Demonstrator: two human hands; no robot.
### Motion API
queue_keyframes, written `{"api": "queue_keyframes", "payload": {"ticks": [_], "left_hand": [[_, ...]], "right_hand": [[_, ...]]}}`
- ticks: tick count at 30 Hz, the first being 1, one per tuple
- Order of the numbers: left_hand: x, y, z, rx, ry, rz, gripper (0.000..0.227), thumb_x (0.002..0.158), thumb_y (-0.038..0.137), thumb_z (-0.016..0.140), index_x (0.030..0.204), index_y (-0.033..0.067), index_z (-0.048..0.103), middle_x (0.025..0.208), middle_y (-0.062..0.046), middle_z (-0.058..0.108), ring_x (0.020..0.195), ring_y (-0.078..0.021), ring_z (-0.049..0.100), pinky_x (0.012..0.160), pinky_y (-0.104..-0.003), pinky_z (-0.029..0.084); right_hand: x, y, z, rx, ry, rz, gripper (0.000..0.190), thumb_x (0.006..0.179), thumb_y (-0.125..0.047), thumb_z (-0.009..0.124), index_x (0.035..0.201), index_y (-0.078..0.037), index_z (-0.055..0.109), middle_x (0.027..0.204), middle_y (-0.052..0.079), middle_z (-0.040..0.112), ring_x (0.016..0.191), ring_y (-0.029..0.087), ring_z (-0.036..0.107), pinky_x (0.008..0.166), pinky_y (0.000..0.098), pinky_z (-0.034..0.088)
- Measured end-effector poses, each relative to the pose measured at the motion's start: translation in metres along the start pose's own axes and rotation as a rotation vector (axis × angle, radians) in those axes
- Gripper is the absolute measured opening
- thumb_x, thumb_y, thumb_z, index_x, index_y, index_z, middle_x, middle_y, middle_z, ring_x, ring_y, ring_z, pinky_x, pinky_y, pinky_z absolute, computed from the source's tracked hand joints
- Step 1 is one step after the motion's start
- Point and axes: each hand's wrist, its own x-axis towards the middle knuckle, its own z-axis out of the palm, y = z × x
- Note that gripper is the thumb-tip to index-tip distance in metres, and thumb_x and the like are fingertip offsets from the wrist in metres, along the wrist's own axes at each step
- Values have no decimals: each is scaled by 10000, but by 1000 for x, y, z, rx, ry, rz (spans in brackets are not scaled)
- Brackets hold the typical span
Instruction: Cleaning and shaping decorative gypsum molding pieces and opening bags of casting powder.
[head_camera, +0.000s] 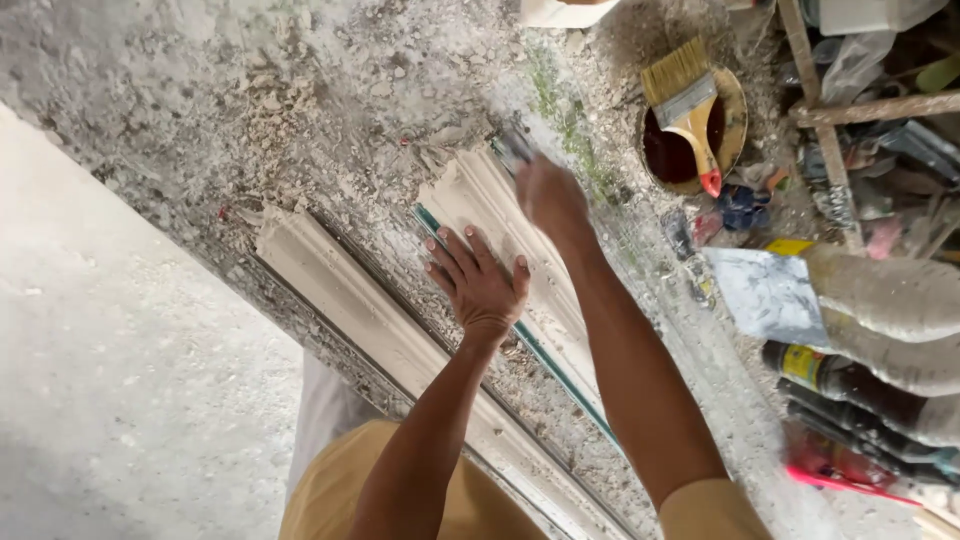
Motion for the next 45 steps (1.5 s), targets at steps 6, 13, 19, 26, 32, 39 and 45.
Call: {"api": "queue_keyframes", "payload": {"ticks": [6,13,19,26,32,39,45], "left_hand": [[-1,0,-1,99,-85,21,980,885,656,484,1575,-25,343,1622,-382,234,1491,-600,226,1173,-693,187],[4,-1,-8,85,-176,54,1003,909,642,478,1584,-64,248,1621,-413,161,1503,-617,122,1177,-715,143],[-3,3,-3,157,-193,54,1023,915,662,442,1605,-55,204,1635,-401,139,1520,-599,100,1200,-707,96],[-4,13,-13,185,-226,39,1010,959,621,443,1633,-70,147,1647,-408,64,1527,-593,42,1212,-711,93],[-6,11,-3,165,-185,20,1053,971,776,229,1650,-24,140,1665,-370,58,1544,-562,19,1225,-679,31],[-6,-2,5,152,-238,-1,1011,1002,733,306,1668,15,58,1681,-345,-32,1563,-528,-54,1232,-664,-37],[-1,18,-14,173,-253,8,1027,1003,765,261,1650,-5,56,1665,-364,-34,1554,-531,-71,1234,-687,-12]], "right_hand": [[-80,58,-5,-106,-124,-29,297,1035,-380,542,1111,-115,655,908,181,699,885,430,755,733,525,612],[-369,241,10,-360,-291,317,245,980,-353,576,1189,-233,619,946,80,757,963,336,780,839,492,629],[-526,342,83,-314,-365,704,534,1065,-659,352,1412,-342,607,959,60,790,932,291,800,752,441,666],[-459,195,67,1813,664,1163,186,1057,-328,532,1061,-143,520,660,110,572,475,224,572,426,358,521],[-375,174,28,2057,1229,1535,401,997,-435,588,834,-72,636,599,37,565,449,99,562,463,287,568],[-243,121,36,1951,1278,1522,377,1062,-447,349,917,-153,535,547,71,585,352,169,488,349,311,464],[-186,101,39,1493,1304,1953,472,1002,-555,581,1280,-176,626,1141,192,671,1053,354,699,987,457,534]]}}
